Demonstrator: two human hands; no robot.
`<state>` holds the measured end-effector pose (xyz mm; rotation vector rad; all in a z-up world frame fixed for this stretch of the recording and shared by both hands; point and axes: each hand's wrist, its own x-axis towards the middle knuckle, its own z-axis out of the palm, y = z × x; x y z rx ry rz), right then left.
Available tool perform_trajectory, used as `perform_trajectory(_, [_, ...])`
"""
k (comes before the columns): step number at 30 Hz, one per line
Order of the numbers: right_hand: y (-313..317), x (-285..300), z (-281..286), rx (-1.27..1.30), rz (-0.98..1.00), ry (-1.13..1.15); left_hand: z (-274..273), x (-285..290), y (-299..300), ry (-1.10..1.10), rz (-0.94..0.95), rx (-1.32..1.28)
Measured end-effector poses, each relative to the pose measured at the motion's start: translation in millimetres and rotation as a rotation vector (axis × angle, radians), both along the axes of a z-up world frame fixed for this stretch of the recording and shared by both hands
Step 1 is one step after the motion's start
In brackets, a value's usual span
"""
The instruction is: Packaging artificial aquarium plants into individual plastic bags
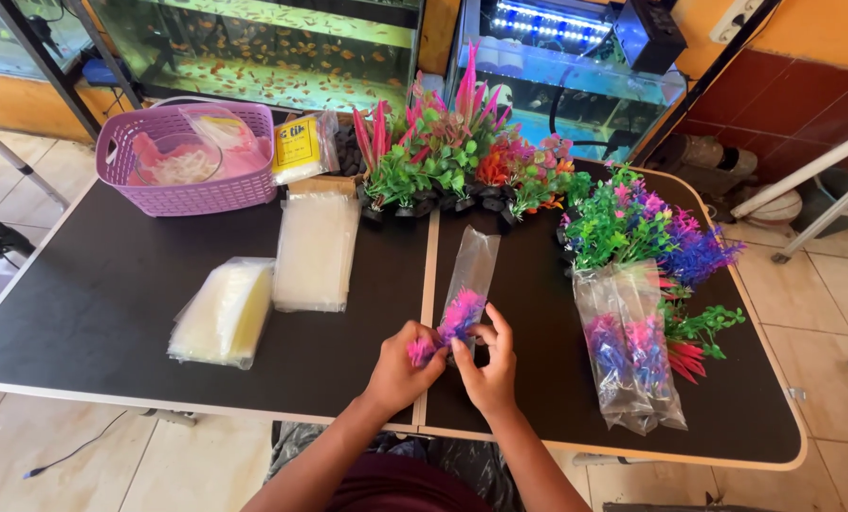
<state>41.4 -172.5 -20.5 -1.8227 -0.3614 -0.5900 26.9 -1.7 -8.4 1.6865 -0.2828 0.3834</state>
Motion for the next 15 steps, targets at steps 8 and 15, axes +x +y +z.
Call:
perform_trajectory(8, [-4,3,-6,-0.004,-0.043,0.009,19,-9,1,-0.024,-0.037,-0.057])
perform_trajectory(15, [-3,4,-8,-0.013,-0.073,-0.009,6,-2,3,-0.022,-0.111,-0.167])
